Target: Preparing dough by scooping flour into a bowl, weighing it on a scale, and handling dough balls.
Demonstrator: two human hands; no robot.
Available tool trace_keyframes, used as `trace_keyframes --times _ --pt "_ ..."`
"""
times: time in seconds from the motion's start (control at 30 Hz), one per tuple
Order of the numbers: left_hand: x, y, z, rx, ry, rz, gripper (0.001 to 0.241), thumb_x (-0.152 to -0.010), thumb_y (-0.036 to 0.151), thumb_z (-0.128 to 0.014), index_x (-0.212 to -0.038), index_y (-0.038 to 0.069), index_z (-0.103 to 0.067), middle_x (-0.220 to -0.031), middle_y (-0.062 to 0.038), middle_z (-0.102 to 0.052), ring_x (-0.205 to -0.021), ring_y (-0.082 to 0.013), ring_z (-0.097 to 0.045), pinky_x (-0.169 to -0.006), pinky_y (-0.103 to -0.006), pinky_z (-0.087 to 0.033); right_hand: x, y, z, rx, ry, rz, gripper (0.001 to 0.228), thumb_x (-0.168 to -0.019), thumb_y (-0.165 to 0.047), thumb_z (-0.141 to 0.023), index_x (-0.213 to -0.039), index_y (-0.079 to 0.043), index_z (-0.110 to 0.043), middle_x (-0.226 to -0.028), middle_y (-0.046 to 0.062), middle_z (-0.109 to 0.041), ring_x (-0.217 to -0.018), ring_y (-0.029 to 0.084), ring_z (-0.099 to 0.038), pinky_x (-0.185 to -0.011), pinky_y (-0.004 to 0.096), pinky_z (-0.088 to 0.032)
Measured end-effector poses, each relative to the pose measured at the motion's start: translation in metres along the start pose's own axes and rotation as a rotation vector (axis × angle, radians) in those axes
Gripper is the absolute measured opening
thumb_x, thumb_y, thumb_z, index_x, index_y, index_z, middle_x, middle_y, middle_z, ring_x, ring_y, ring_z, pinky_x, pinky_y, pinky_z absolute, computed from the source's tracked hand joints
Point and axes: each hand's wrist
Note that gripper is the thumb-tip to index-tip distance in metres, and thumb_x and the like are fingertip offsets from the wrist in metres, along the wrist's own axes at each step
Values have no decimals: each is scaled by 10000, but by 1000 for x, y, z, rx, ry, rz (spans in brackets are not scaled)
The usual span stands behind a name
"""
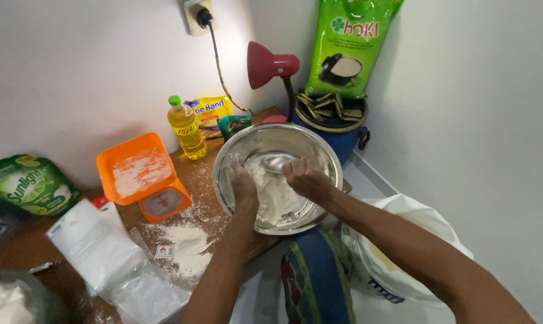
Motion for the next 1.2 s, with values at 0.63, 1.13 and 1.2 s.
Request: trace_keyframes --times 0.63,1.13,1.2 --pt "73 -74 -97 -579 -558 -144 440 -1003 567 -539 -1181 181 -653 -1145 -133 -745 -1182 -305 -681 -974 -455 -534 158 200 195 -527 -1284 -888 446 -970 -487 -482 -1080 -141 -740 -932 202 -789 -931 425 -775 -776 521 -578" --pt "119 -161 -114 -1173 -825 -406 437 -1027 183 -506 -1371 -84 -464 -1299 -319 -528 -884 -486 -701 -657 -563 -638 341 -2 -3 -353 -1296 -565 216 -956 -238 -583 -829 -203 -754 -700 -1 -727 -673 155 -721 -547 332 -517" --pt "113 -176 -111 -1096 -843 -408 356 -1015 199 -527 -1324 22 -514 -1248 -197 -518 -899 -454 -692 -654 -512 -645 361 -16 -25 -490 -1402 -528 243 -937 -225 -572 -789 -159 -754 -706 53 -724 -706 208 -734 -587 380 -544"
Point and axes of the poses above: each hand's wrist, its own x-axis away from the middle knuckle, its own z-axis out of the back of the hand, y = z × x
